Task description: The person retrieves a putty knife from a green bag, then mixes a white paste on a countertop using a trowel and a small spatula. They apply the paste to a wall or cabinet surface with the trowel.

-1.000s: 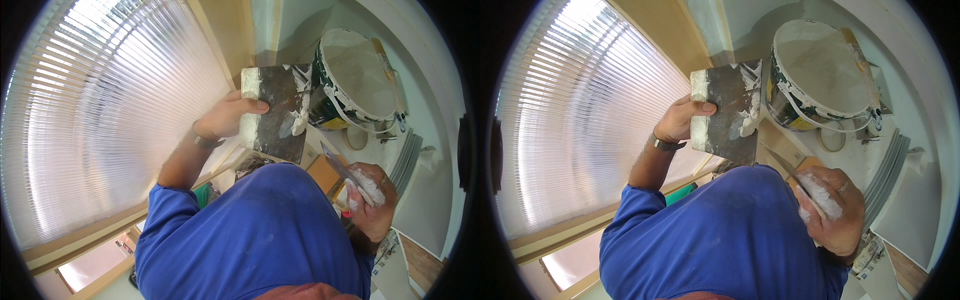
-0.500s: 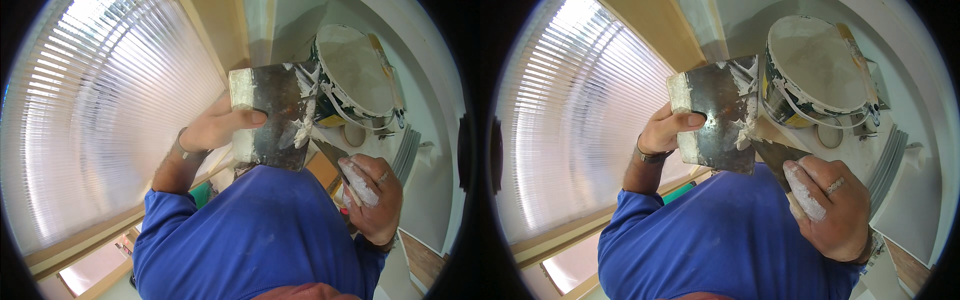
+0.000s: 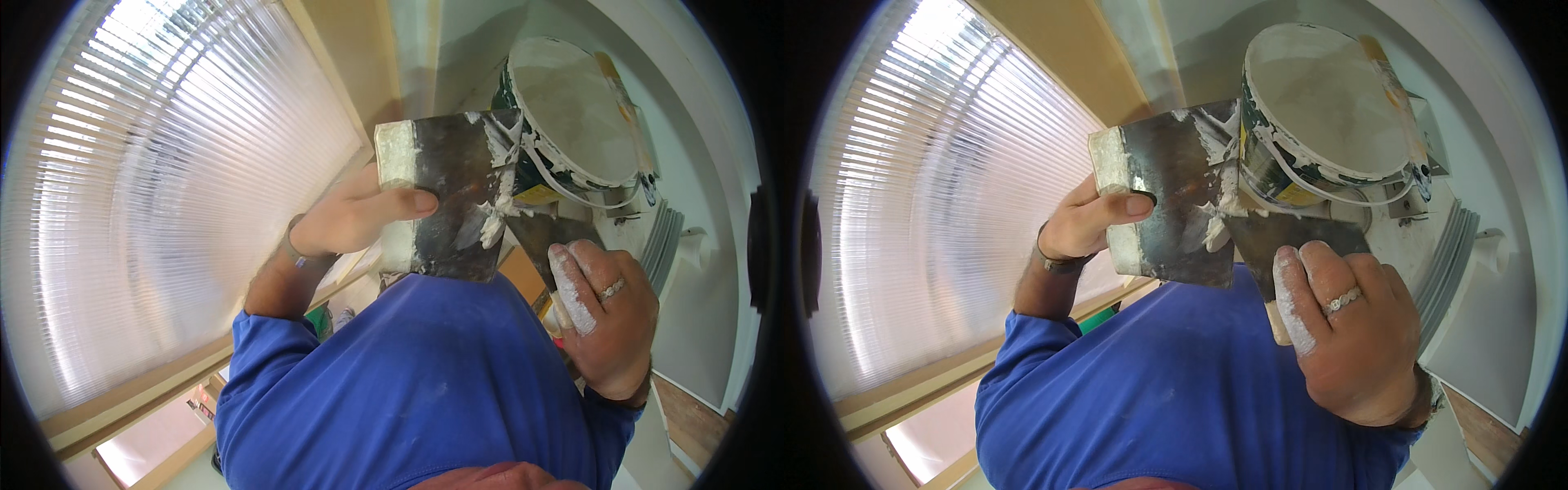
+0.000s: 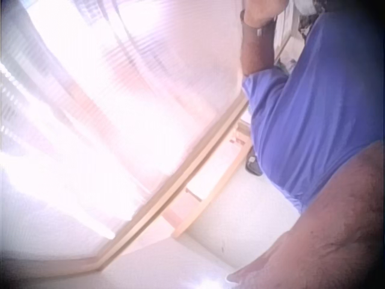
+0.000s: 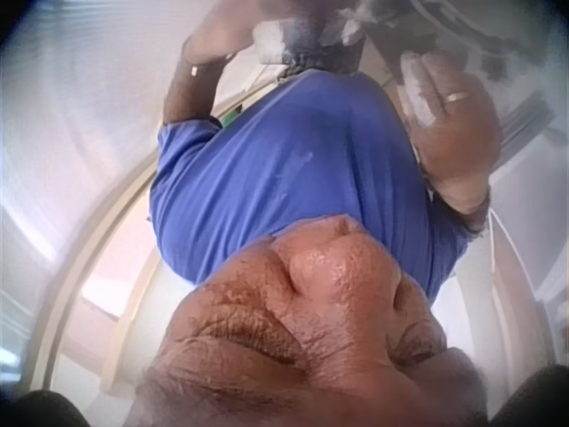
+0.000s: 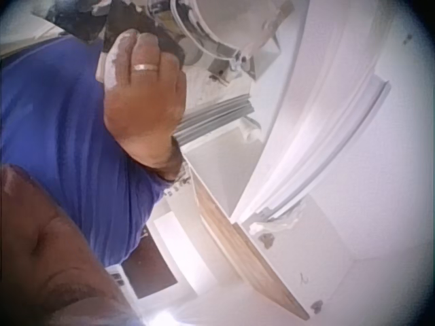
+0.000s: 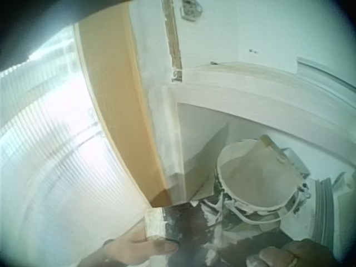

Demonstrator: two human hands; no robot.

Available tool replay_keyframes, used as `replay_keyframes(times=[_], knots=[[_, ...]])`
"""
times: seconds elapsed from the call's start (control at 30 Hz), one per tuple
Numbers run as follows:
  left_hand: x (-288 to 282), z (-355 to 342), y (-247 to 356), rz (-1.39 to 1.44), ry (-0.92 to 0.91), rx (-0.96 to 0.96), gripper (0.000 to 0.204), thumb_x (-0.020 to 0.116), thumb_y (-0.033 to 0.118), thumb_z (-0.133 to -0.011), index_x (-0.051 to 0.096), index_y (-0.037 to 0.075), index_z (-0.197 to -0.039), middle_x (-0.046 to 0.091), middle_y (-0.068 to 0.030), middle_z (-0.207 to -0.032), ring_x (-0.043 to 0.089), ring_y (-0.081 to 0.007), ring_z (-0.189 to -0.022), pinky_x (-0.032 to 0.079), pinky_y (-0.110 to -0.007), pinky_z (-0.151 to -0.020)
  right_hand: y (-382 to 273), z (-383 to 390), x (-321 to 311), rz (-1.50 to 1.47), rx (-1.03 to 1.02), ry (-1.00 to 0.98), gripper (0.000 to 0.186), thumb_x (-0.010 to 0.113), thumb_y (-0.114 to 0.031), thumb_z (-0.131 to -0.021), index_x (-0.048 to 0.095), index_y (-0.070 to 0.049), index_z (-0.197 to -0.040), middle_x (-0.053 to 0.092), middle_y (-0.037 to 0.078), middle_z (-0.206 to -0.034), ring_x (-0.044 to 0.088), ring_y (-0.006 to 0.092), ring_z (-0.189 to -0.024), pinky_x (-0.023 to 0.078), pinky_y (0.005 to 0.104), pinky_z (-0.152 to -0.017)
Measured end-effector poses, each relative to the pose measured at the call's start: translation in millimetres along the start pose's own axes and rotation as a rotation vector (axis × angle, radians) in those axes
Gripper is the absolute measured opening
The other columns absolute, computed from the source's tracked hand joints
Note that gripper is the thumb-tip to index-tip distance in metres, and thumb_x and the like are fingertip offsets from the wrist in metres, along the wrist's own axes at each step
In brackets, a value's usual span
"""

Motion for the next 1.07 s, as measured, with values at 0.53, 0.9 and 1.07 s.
replay_keyframes(times=[0.53,0.9,1.07], knots=[[15.8,22.4,16.8,-0.235,-0.148,0.026,0.041,0.049,0.007,-0.088,0.043,-0.004,-0.127,0.054,-0.01,-0.116,0.049,-0.0174,-0.106,0.04,-0.03,-0.091,-18.1,8.3,-0.6,0.345,-0.142,0.288,0.023,0.063,-0.006,-0.068,0.068,0.001,-0.09,0.06,0.009,-0.09,0.049,0.0177,-0.066,0.035,0.0256,-0.044],[22.7,28.7,20.9,-0.136,-0.102,0.045,0.039,0.051,0.009,-0.089,0.045,-0.005,-0.125,0.056,-0.0107,-0.117,0.05,-0.0177,-0.107,0.04,-0.031,-0.093,-15.3,17.0,-41.9,0.463,-0.233,0.456,0.021,0.054,-0.008,-0.08,0.067,0.002,-0.093,0.061,0.012,-0.091,0.05,0.0191,-0.067,0.037,0.0269,-0.046],[-14.5,16.0,-29.3,-0.116,0.008,-0.081,0.044,0.055,0.008,-0.086,0.044,-0.004,-0.126,0.055,-0.0117,-0.119,0.052,-0.0202,-0.11,0.04,-0.034,-0.095,-3.4,57.0,-65.5,0.494,-0.248,0.529,0.029,0.056,-0.004,-0.076,0.061,0.006,-0.102,0.059,0.016,-0.095,0.053,0.0249,-0.071,0.041,0.0329,-0.053]])
Point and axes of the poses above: each hand's wrist, its own z-axis away from the middle knuckle, its own x-axis out of the palm, y = z × x, the point moved 3 cm from there along -z, towards the middle knuckle
